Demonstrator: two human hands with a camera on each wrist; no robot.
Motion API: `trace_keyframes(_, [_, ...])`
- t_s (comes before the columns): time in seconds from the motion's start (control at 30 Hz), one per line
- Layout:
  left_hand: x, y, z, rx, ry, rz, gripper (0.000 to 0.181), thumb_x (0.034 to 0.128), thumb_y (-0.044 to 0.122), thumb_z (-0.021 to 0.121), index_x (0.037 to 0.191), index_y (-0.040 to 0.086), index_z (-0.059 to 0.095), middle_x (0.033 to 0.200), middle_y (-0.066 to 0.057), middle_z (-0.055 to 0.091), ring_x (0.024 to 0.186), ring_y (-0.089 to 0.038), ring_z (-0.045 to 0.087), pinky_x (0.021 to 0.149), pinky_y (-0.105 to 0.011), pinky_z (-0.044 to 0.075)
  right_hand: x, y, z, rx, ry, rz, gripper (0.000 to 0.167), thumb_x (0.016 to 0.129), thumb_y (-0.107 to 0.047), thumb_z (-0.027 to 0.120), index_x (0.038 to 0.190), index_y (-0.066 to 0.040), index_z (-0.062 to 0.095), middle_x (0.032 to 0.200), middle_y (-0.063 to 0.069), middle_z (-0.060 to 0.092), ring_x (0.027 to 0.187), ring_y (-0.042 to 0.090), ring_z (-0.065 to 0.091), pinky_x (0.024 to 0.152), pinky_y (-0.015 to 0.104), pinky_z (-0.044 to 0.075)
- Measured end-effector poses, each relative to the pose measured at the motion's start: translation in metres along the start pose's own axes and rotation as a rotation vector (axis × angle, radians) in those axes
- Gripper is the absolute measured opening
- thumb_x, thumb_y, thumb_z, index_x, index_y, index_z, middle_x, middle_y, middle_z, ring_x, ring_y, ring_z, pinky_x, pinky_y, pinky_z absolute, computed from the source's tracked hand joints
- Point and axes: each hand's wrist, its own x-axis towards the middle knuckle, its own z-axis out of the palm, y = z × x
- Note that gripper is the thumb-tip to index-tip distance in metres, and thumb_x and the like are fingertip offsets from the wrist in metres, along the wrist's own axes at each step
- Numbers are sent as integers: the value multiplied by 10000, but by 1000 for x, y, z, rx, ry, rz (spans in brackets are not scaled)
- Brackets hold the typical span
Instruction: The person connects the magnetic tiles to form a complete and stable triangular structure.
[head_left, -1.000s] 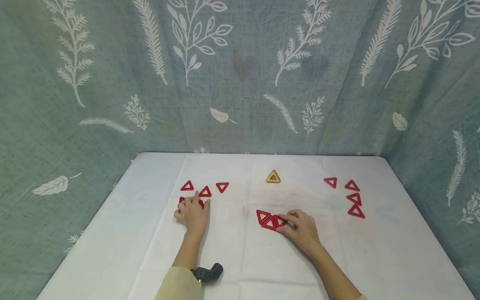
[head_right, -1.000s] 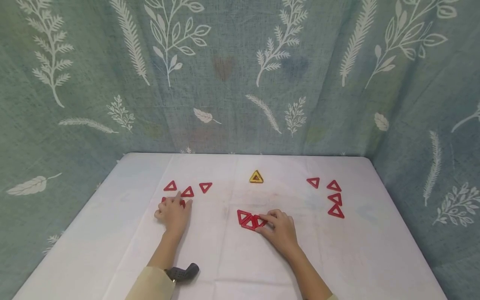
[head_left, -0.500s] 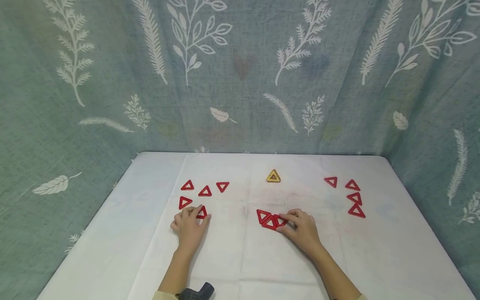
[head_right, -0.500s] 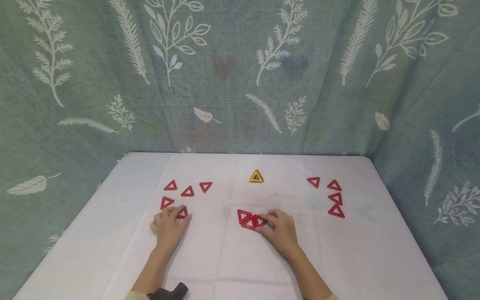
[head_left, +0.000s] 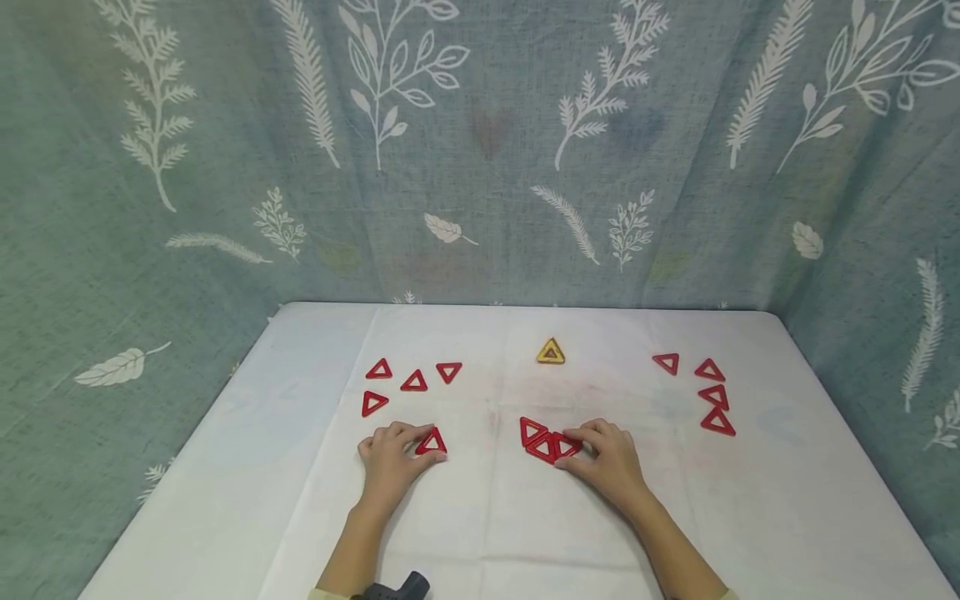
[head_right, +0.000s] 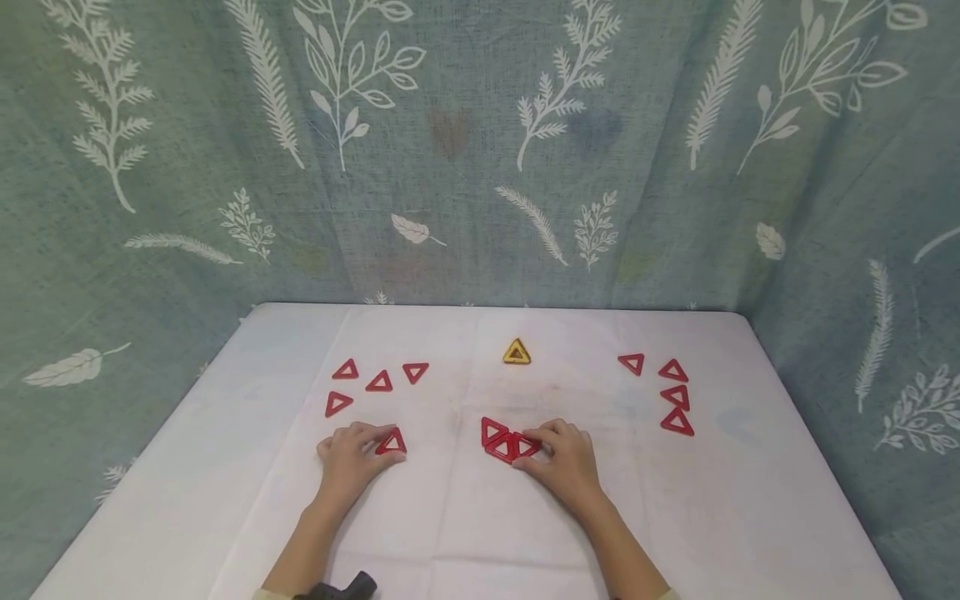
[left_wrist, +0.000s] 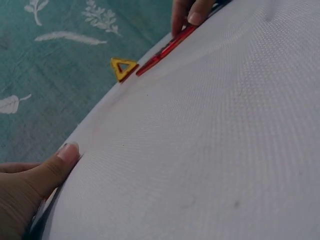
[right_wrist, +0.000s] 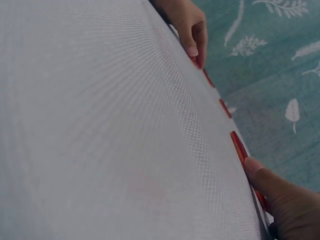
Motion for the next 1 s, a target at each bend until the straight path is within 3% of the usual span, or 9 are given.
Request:
trace_keyframes(0.47, [-7,16,7,-111,-25,20,496,659,351,844,1100,159,724,958,-8,589,968,-239,489,886,-488,225,-1,4,-1,10,-17,-12,403,609,-266,883,987,-195,762,842,-68,571,738,66,438,679,300,308])
trace_keyframes(0.8, [-12,34,13,-109,-53,37,503,642,345,849,1094,161,727,934,22,581,889,-179,469,809,-420,273,-2,5,-1,25,-13,-20,358,613,-243,881,949,-185,770,814,-98,592,737,55,461,686,294,322])
trace_keyframes(1.0, [-15,49,22,-102,-35,54,502,646,363,843,1091,163,727,911,27,568,848,-160,465,766,-389,295,-2,4,-1,24,-13,-9,343,613,-255,882,930,-183,771,791,-123,593,729,53,465,686,293,323])
